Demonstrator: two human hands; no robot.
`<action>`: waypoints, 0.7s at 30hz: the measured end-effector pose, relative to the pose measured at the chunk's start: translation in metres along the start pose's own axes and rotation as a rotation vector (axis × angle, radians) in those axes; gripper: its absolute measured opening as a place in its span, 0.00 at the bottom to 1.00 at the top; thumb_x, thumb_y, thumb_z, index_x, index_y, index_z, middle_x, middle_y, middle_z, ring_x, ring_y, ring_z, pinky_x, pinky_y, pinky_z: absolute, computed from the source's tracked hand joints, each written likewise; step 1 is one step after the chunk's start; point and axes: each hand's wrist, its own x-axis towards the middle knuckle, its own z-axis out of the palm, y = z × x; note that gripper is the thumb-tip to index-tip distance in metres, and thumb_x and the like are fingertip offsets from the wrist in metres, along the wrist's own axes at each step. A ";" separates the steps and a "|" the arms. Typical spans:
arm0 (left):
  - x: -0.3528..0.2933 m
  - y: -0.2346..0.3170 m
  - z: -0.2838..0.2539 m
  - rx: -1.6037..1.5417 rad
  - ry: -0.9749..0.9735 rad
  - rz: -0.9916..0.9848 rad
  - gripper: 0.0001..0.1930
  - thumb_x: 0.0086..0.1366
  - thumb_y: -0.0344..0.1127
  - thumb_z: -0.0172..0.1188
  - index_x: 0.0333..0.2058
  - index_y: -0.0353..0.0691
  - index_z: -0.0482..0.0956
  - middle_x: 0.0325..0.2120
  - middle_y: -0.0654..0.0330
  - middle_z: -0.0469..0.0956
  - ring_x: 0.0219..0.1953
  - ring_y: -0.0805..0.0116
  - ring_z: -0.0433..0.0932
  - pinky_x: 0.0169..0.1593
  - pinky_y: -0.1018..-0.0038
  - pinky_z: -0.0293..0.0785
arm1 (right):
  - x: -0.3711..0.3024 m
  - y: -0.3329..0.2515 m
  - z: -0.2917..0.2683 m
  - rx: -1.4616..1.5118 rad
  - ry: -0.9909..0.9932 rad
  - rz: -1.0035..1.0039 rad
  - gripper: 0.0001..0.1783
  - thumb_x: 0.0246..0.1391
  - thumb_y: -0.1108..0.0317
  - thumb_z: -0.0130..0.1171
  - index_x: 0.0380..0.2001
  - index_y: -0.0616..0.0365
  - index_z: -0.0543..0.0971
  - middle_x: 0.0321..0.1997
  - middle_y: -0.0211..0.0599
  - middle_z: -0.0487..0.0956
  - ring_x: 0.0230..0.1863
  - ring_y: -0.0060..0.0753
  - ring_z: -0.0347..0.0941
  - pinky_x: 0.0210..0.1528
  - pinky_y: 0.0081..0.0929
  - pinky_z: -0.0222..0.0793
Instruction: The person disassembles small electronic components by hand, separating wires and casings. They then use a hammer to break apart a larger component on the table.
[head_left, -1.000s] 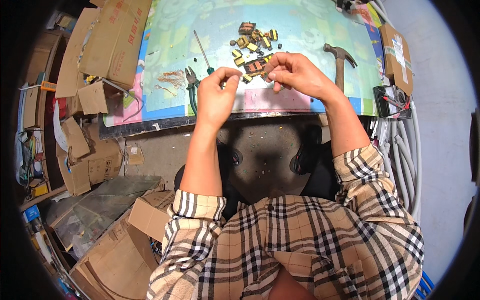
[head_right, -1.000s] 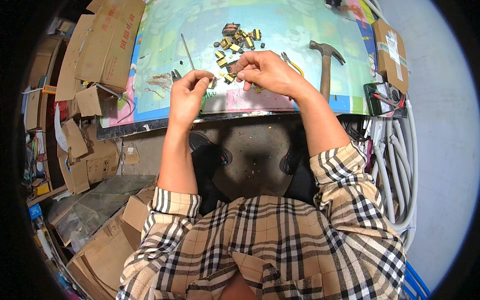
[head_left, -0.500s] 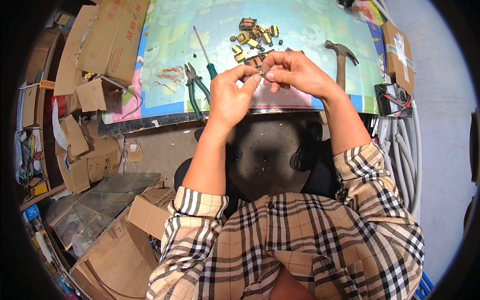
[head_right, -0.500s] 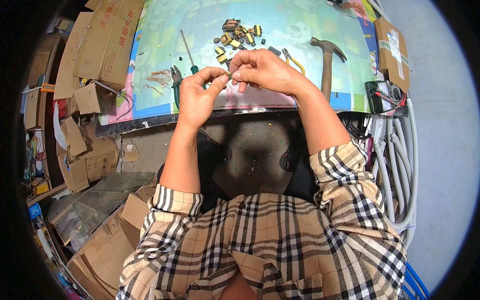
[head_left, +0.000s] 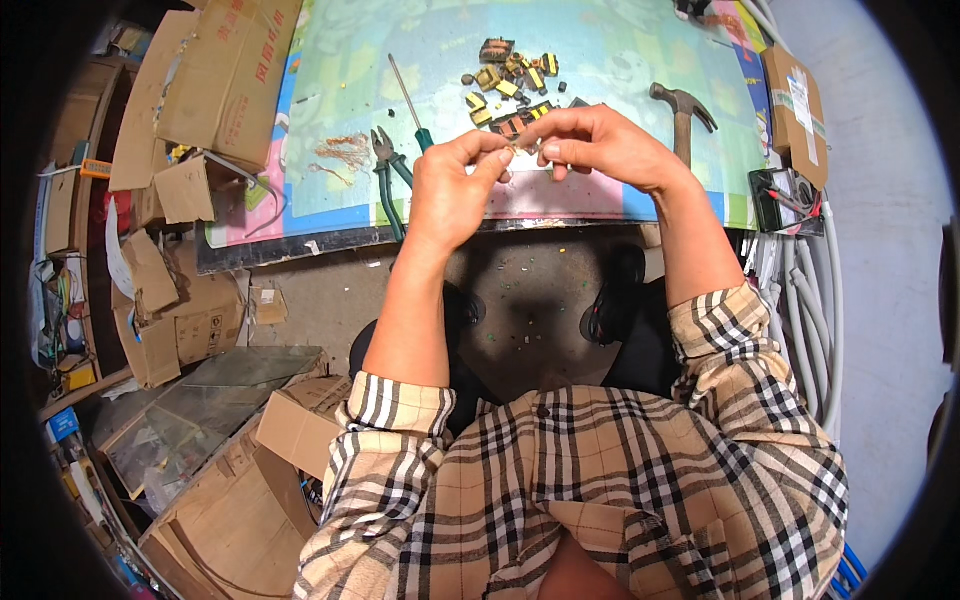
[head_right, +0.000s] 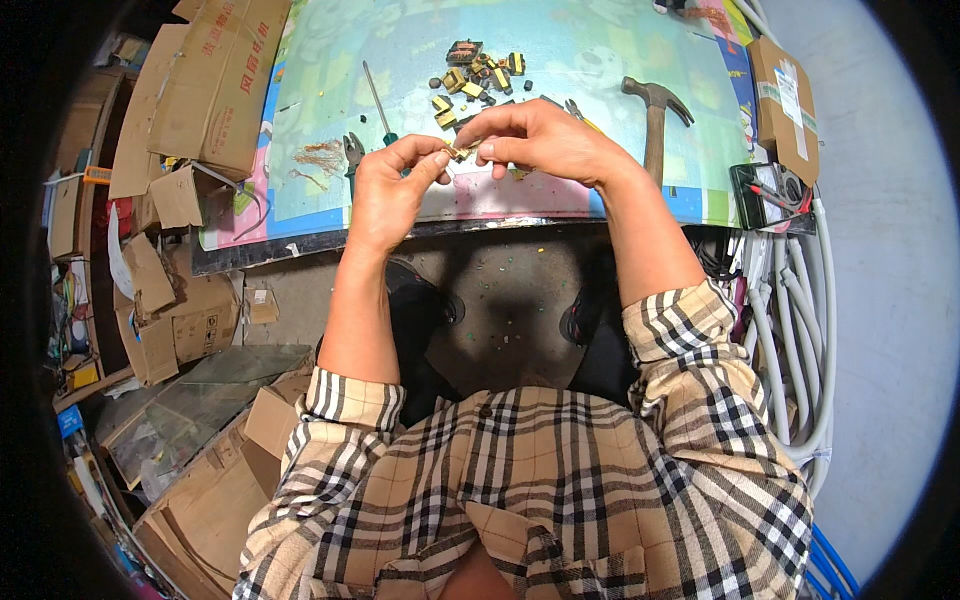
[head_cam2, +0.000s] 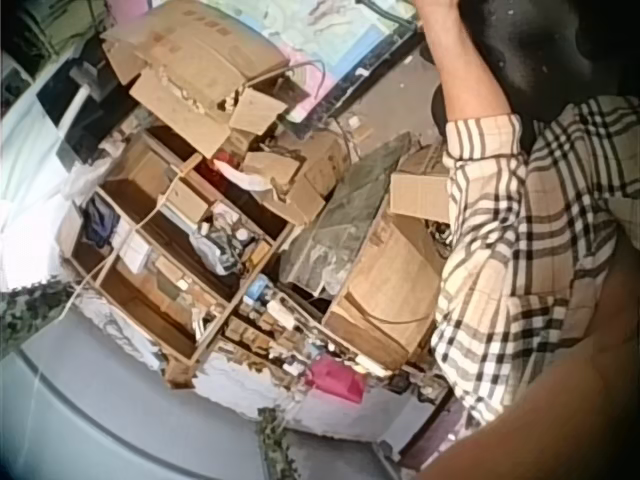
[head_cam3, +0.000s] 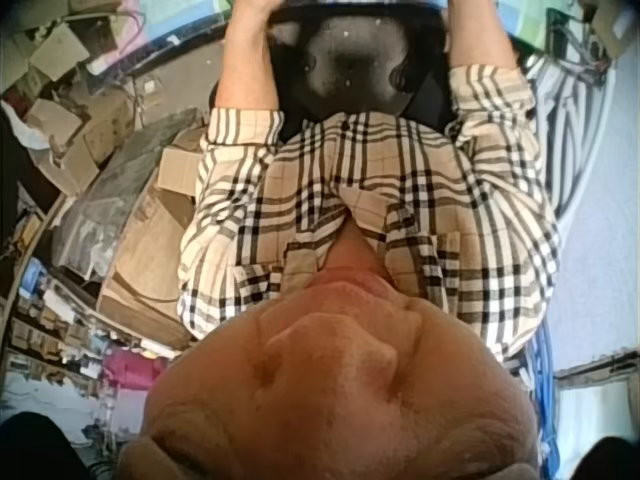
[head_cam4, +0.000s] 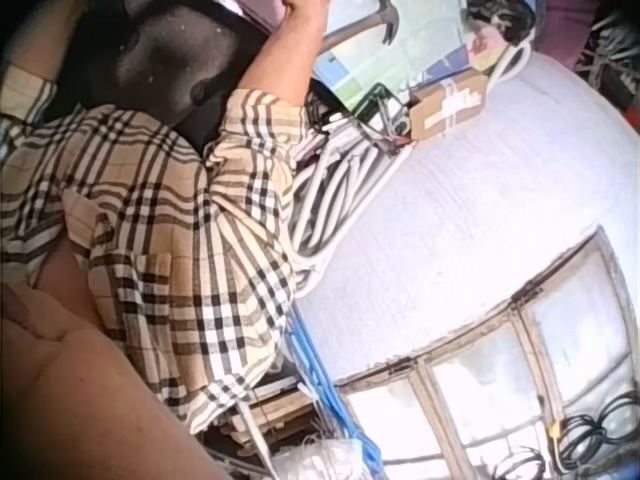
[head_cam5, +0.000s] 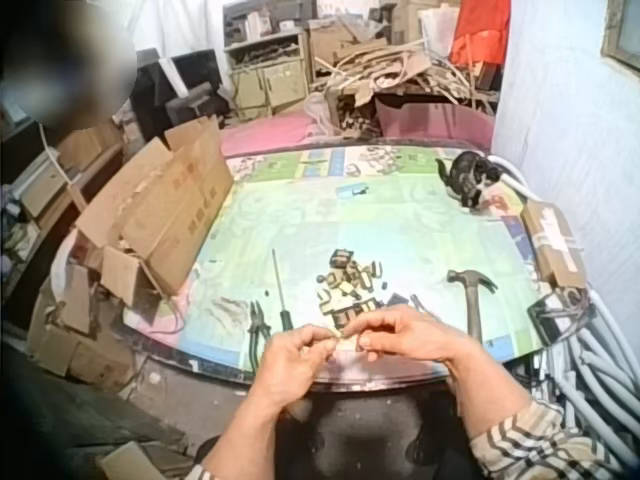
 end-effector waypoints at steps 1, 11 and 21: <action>0.002 -0.005 -0.003 -0.016 0.009 0.003 0.08 0.60 0.31 0.59 0.34 0.32 0.80 0.23 0.59 0.80 0.26 0.78 0.74 0.32 0.78 0.69 | -0.002 0.001 -0.002 -0.007 0.020 0.006 0.12 0.58 0.66 0.54 0.42 0.60 0.78 0.30 0.26 0.77 0.30 0.15 0.72 0.32 0.17 0.65; 0.003 -0.011 0.000 -0.044 -0.150 -0.159 0.06 0.66 0.31 0.49 0.33 0.35 0.70 0.27 0.57 0.76 0.28 0.72 0.74 0.37 0.75 0.69 | 0.008 0.013 -0.003 0.588 0.159 0.064 0.09 0.61 0.67 0.51 0.40 0.61 0.73 0.27 0.24 0.71 0.23 0.12 0.59 0.22 0.12 0.56; -0.004 0.015 0.041 -0.390 -0.120 -0.304 0.10 0.58 0.34 0.62 0.36 0.36 0.77 0.17 0.73 0.66 0.19 0.83 0.62 0.22 0.84 0.54 | 0.028 0.028 0.012 0.968 0.219 0.010 0.07 0.62 0.72 0.46 0.40 0.65 0.70 0.39 0.38 0.73 0.34 0.22 0.69 0.35 0.17 0.71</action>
